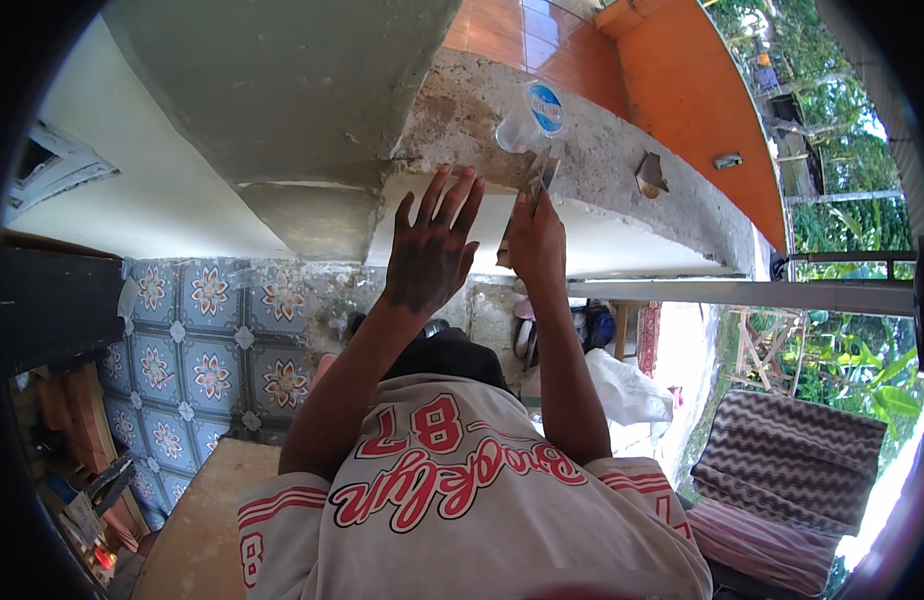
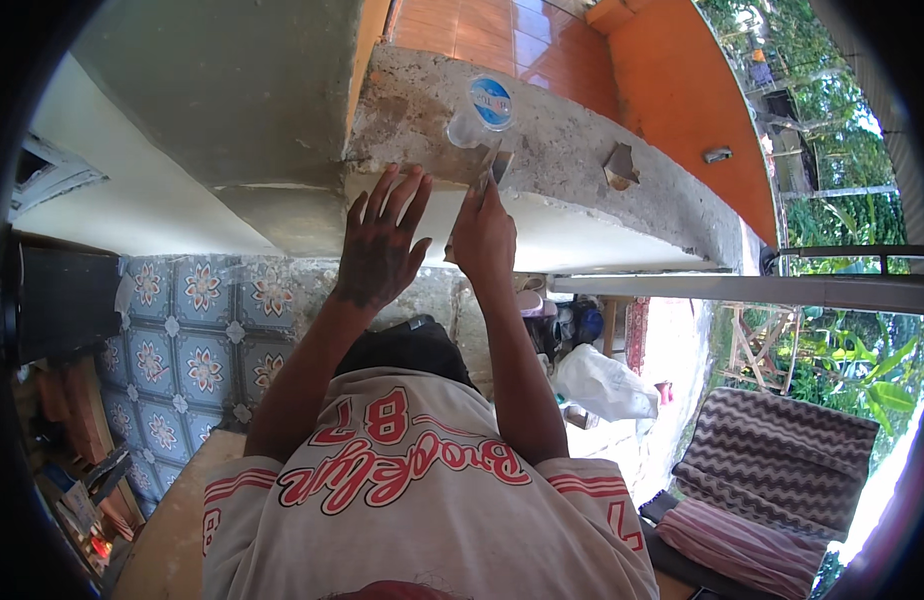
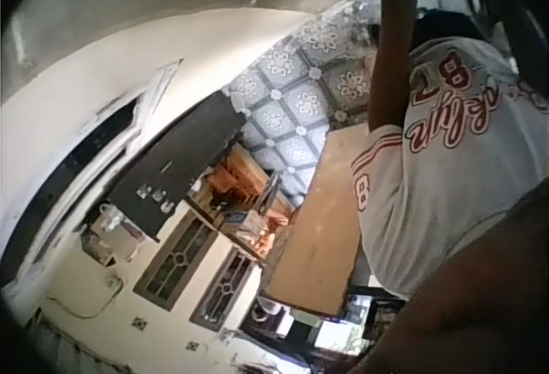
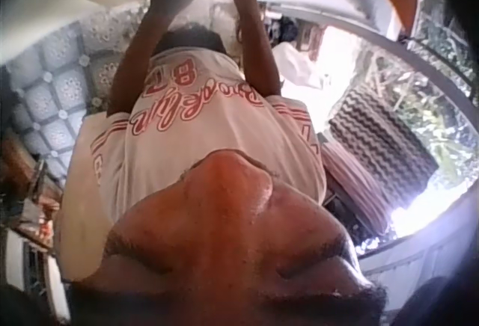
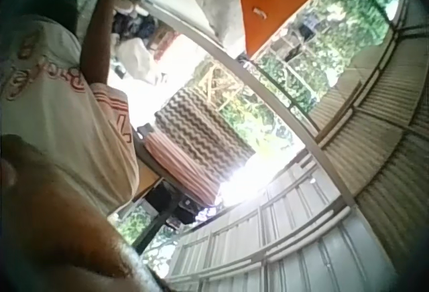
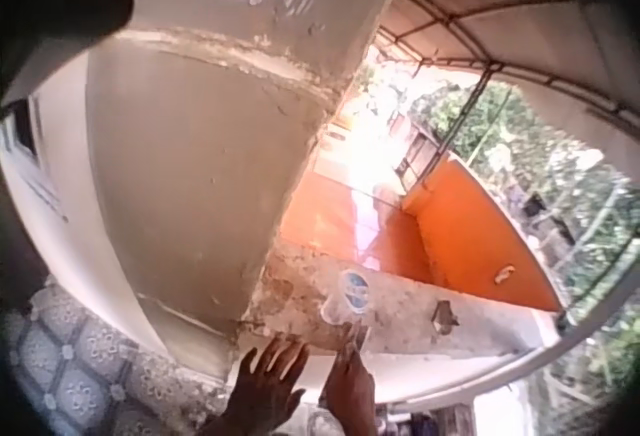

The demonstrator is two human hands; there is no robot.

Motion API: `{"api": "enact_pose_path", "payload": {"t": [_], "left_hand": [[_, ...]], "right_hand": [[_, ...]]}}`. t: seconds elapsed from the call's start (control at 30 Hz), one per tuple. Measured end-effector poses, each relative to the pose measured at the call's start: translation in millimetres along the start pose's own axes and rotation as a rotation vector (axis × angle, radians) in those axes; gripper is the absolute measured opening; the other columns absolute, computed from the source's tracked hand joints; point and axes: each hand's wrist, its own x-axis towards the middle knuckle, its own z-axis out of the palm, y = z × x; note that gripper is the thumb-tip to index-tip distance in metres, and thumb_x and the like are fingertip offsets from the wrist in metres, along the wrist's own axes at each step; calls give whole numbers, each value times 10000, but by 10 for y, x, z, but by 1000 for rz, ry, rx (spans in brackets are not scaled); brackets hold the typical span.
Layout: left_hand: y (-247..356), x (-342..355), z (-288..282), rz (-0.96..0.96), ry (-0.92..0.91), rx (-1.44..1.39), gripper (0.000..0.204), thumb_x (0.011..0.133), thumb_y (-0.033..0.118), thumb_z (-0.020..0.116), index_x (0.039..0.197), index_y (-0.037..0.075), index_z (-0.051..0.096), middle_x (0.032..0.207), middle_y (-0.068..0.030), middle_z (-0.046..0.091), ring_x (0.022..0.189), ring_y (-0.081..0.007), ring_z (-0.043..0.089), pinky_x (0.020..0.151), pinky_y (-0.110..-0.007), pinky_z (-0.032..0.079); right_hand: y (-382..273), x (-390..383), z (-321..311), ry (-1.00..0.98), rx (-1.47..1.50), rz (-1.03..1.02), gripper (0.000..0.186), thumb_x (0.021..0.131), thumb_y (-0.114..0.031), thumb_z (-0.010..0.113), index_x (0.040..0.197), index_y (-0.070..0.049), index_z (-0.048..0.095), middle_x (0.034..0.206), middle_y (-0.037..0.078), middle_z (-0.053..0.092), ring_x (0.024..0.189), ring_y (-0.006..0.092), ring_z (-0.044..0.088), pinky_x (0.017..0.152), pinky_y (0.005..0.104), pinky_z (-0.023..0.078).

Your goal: The person smooths and scrapes the edge of a concrete wall using a metal scraper and sandpaper.

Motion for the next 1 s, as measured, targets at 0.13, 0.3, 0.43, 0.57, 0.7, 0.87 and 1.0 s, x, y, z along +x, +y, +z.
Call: {"api": "enact_pose_path", "payload": {"t": [0.13,0.3,0.43,0.57,0.7,0.87,1.0], "left_hand": [[10,-26,41,-4,-8,4,863,876,321,731,1605,120,316,1658,-58,303,1551,-271,240,1168,-542,306],[8,18,-44,1,8,18,872,854,288,753,1599,116,332,1630,-61,339,1540,-288,263,1181,-506,306],[15,-47,8,-11,-4,3,881,855,291,760,1603,127,326,1648,-52,317,1540,-279,268,1177,-508,307],[59,-25,-21,11,-18,23,876,868,318,745,1604,119,315,1667,-50,294,1557,-261,228,1164,-557,317],[26,-27,16,4,-2,24,879,865,319,747,1604,119,315,1667,-48,293,1555,-263,231,1164,-556,317],[23,-39,7,-3,-7,38,878,865,324,750,1602,115,320,1664,-43,292,1554,-263,232,1161,-545,332],[26,-28,-25,-3,-11,60,870,872,330,757,1601,117,333,1652,-51,314,1547,-269,252,1173,-504,319]], "right_hand": [[38,-285,108,40,-60,42,453,1054,-276,433,1439,-44,488,947,349,690,888,549,660,806,647,496],[100,-84,49,-12,-102,43,471,1059,-290,420,1461,-49,465,921,329,701,880,546,664,807,645,499],[133,-179,53,-6,-151,60,494,1068,-322,400,1480,-55,456,907,311,711,890,528,678,826,630,507],[553,162,-247,45,-122,161,478,1068,-336,411,1440,-48,495,905,291,720,899,506,689,829,595,527],[290,-18,-133,18,-148,127,482,1060,-310,421,1453,-36,473,921,333,701,901,521,678,826,606,522],[375,-94,-148,14,-144,73,490,1059,-318,430,1465,-50,493,950,325,706,927,536,666,846,618,505],[907,98,-587,161,-235,205,478,1068,-322,412,1426,-29,533,1031,287,721,975,484,688,885,573,524]]}}
